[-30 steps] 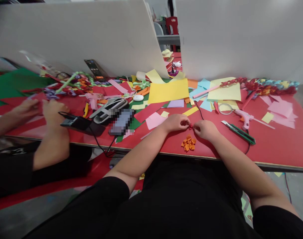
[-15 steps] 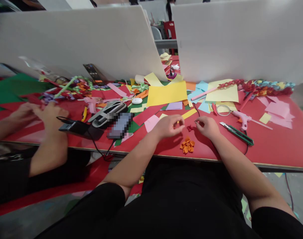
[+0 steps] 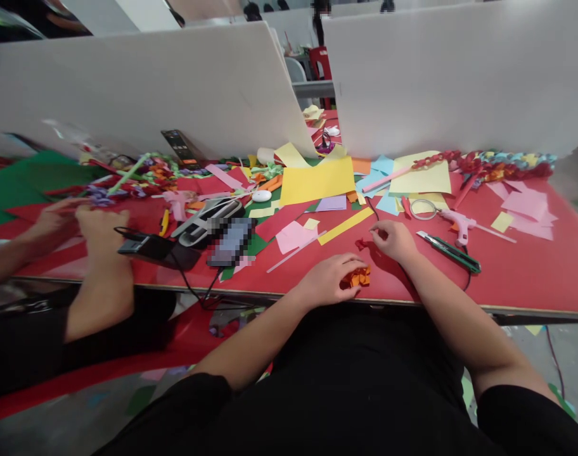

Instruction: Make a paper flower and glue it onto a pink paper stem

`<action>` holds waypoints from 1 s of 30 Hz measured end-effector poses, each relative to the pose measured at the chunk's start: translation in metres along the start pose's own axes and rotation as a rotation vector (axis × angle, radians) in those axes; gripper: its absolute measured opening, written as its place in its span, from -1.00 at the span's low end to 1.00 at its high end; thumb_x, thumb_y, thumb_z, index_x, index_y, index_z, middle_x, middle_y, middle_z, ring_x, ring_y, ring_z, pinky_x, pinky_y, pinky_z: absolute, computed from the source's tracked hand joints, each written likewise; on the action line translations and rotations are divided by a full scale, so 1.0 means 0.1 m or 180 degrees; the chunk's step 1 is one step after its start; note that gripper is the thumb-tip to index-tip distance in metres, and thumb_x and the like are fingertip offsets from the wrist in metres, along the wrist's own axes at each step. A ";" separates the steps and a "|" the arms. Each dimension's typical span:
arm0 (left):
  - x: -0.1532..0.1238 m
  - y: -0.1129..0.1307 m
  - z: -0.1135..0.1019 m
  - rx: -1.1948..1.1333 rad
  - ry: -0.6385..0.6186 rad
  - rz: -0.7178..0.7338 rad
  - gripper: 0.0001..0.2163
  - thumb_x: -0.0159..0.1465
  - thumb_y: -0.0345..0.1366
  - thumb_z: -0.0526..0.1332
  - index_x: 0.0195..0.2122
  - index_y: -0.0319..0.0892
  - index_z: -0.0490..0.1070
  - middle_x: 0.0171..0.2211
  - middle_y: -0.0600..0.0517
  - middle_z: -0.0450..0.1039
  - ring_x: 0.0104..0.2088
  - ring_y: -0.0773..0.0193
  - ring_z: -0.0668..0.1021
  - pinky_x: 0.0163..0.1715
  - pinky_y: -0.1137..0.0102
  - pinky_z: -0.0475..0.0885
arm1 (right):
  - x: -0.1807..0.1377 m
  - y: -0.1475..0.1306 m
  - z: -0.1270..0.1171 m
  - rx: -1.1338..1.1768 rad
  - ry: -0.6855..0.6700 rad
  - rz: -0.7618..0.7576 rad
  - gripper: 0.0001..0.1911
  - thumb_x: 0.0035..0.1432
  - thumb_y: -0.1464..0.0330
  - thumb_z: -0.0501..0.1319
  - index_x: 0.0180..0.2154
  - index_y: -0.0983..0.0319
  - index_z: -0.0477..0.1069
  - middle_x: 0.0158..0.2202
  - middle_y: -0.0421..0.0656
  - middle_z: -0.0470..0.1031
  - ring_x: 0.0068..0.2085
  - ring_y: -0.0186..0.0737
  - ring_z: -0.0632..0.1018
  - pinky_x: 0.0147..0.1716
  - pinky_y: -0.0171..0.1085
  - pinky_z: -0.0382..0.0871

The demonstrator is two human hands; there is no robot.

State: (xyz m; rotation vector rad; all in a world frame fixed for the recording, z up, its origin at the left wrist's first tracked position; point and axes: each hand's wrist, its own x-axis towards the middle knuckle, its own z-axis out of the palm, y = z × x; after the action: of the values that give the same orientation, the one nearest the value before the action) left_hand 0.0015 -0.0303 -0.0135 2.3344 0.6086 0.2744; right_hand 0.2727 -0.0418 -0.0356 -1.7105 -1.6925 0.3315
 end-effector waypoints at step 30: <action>1.08 -0.25 0.00 -0.3820 0.1118 -0.0264 -0.25 0.30 0.40 0.41 0.22 -0.14 0.53 0.01 -0.16 0.74 -0.30 0.16 0.77 -0.47 0.42 0.62 | -0.07 -0.19 -0.05 0.1629 0.1142 -0.0408 -0.66 0.39 0.00 0.45 -0.25 0.12 0.62 -0.37 -0.17 0.61 -0.41 -0.21 0.51 -0.38 -0.18 0.42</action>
State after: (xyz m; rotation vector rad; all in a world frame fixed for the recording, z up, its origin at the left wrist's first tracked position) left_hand 0.0867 0.0399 -0.0271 1.1063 0.4869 0.7684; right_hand 0.2605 -0.0518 -0.0224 -1.1962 -1.3059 0.3386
